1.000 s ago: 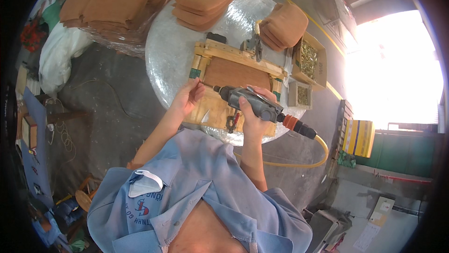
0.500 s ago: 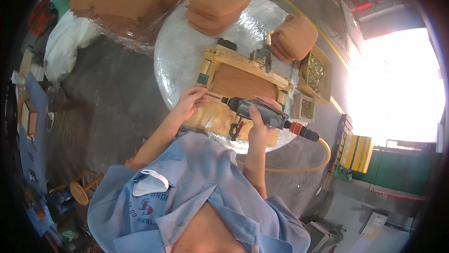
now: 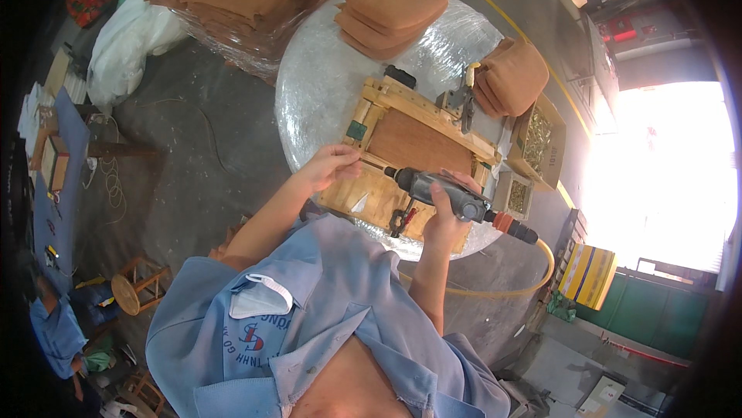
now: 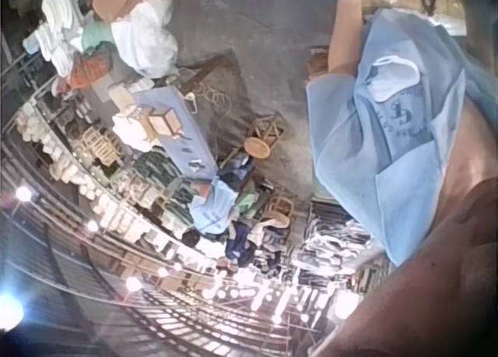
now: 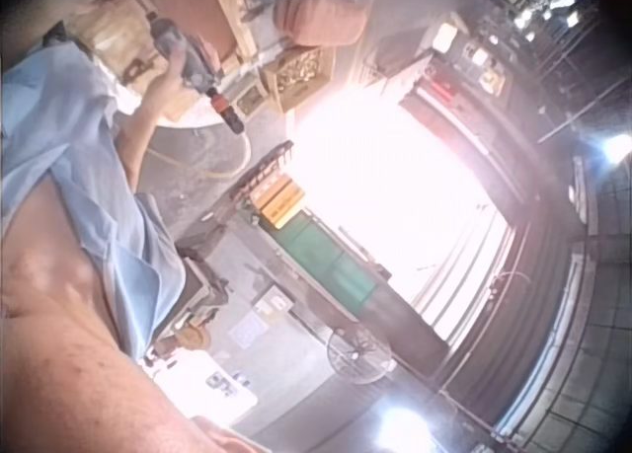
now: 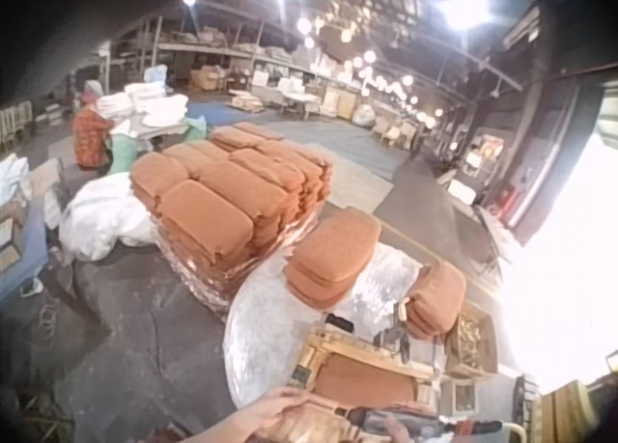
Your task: The person assembles a wooden chair frame by placing a brown cushion into a jig, aligning parts, and using a pneumatic drill to fasten screws. They repeatedly adjust the cushion and frame, then remove the cushion and set it aside before continuing with additional fastening steps.
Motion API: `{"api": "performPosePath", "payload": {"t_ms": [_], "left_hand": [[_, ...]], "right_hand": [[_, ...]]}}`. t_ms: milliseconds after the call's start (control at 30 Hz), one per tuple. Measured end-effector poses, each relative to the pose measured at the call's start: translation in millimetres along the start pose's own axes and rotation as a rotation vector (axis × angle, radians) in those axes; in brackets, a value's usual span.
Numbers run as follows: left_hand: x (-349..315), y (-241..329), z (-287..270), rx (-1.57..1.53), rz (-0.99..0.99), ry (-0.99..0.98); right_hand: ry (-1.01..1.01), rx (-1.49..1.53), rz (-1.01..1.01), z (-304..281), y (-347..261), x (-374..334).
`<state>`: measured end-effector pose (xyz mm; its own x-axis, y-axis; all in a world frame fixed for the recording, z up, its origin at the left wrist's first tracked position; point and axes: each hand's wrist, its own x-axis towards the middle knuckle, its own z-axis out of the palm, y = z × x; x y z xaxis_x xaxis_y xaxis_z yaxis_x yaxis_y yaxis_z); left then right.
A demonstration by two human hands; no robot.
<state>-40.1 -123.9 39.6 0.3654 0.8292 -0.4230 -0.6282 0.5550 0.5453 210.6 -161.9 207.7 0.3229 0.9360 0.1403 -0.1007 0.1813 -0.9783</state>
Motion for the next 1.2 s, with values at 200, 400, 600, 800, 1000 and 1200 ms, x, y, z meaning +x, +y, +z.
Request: {"api": "performPosePath", "payload": {"t_ms": [200,400,600,800,1000,1200], "left_hand": [[-5.2,-0.6,-4.9,0.008,-0.030,-0.055],[1.8,-14.9,11.7,-0.284,-0.011,-0.004],[6.0,-16.2,11.2,-0.268,-0.077,-0.001],[10.1,9.8,40.4,-0.222,-0.109,-0.031],[76.6,-10.4,7.5,0.621,0.322,0.414],[138.8,-25.3,16.9,1.540,0.261,0.882]], "right_hand": [[0.033,0.087,0.112,-5.4,-4.6,6.8],[0.094,0.091,0.107,-0.2,-2.5,13.9],[0.043,0.011,0.135,0.8,-7.8,24.5],[0.074,-0.023,0.122,12.5,-9.1,34.0],[-0.012,-0.268,-0.072,31.8,11.2,64.2],[-0.025,-0.344,-0.098,66.7,47.1,101.3]]}}
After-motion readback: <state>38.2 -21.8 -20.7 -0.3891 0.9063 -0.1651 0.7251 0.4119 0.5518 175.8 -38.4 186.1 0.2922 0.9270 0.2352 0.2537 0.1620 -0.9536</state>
